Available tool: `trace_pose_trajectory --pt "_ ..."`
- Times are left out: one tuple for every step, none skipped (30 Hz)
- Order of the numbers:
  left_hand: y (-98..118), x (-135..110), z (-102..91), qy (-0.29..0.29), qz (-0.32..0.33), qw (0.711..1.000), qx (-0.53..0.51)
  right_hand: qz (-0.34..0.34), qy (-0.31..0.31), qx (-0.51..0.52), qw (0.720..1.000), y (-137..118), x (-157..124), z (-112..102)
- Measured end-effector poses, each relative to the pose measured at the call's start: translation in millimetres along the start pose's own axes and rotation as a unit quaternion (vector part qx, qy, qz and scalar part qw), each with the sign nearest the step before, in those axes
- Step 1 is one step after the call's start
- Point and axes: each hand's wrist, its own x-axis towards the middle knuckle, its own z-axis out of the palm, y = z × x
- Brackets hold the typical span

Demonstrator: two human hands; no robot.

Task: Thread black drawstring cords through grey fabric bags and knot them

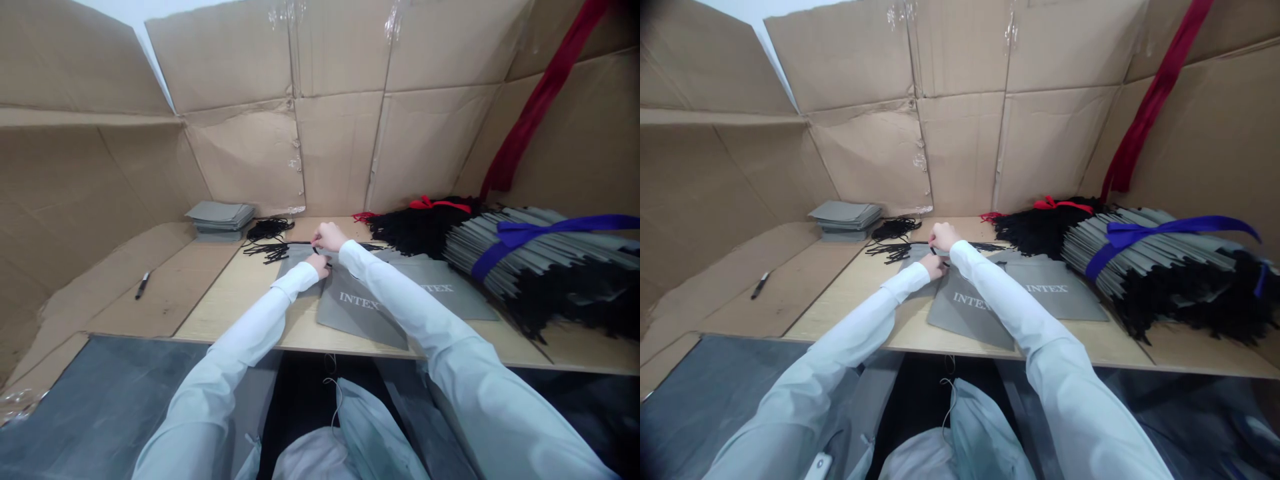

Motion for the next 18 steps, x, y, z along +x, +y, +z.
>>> trace_pose_trajectory --pt "-1.7 -2.8 -0.8 -0.006 0.008 0.999 0.049 0.001 -0.007 -0.002 1.000 0.2 -1.9 2.4" --pt "-4.1 -5.8 -1.5 -0.014 0.023 0.994 0.103 0.005 -0.012 -0.003 1.000 0.6 -3.5 4.5" --pt "-6.9 -9.0 -2.0 -0.019 0.048 0.987 0.152 0.009 -0.015 -0.003 1.000 1.4 -4.7 6.4" --pt "-9.8 -12.2 -2.2 -0.011 0.083 0.979 0.185 0.015 -0.016 -0.002 1.000 2.3 -5.4 8.2" --pt "-12.7 -15.2 -2.2 -0.003 0.122 0.970 0.211 0.022 -0.016 0.001 1.000 3.4 -5.9 9.7" --pt "-15.3 -17.8 -1.9 0.006 0.155 0.960 0.233 0.027 -0.015 0.006 0.999 4.4 -6.1 10.9" --pt "-17.5 -19.9 -1.4 0.014 0.177 0.952 0.251 0.034 -0.015 0.011 0.999 5.2 -6.3 11.9" --pt "-19.1 -21.4 -0.7 0.020 0.186 0.946 0.266 0.040 -0.014 0.018 0.999 5.8 -6.7 12.7" --pt "-20.4 -22.1 0.3 0.023 0.184 0.943 0.277 0.048 -0.012 0.023 0.999 5.9 -7.4 13.3" --pt "-21.2 -22.1 1.4 0.023 0.175 0.942 0.285 0.060 -0.009 0.026 0.998 5.5 -8.9 13.9" --pt "-21.7 -21.4 2.7 0.022 0.163 0.943 0.289 0.077 -0.004 0.026 0.997 4.7 -11.1 14.6" --pt "-22.1 -20.3 4.2 0.019 0.153 0.945 0.289 0.098 0.004 0.025 0.995 3.6 -14.3 15.6" --pt "-22.2 -18.9 5.8 0.017 0.144 0.947 0.287 0.120 0.013 0.022 0.992 2.3 -18.3 17.3" --pt "-22.3 -17.5 7.5 0.016 0.138 0.950 0.280 0.140 0.025 0.020 0.990 1.1 -23.3 19.9" --pt "-22.2 -16.3 9.1 0.016 0.133 0.953 0.271 0.155 0.037 0.018 0.987 0.2 -28.8 23.3" --pt "-22.0 -15.5 10.6 0.018 0.129 0.957 0.261 0.166 0.049 0.018 0.985 -0.3 -34.8 27.7" --pt "-21.6 -15.1 11.9 0.021 0.127 0.959 0.253 0.173 0.060 0.021 0.983 -0.3 -41.0 33.0" --pt "-21.2 -15.2 12.7 0.023 0.125 0.961 0.247 0.176 0.074 0.028 0.981 0.3 -46.9 39.0"
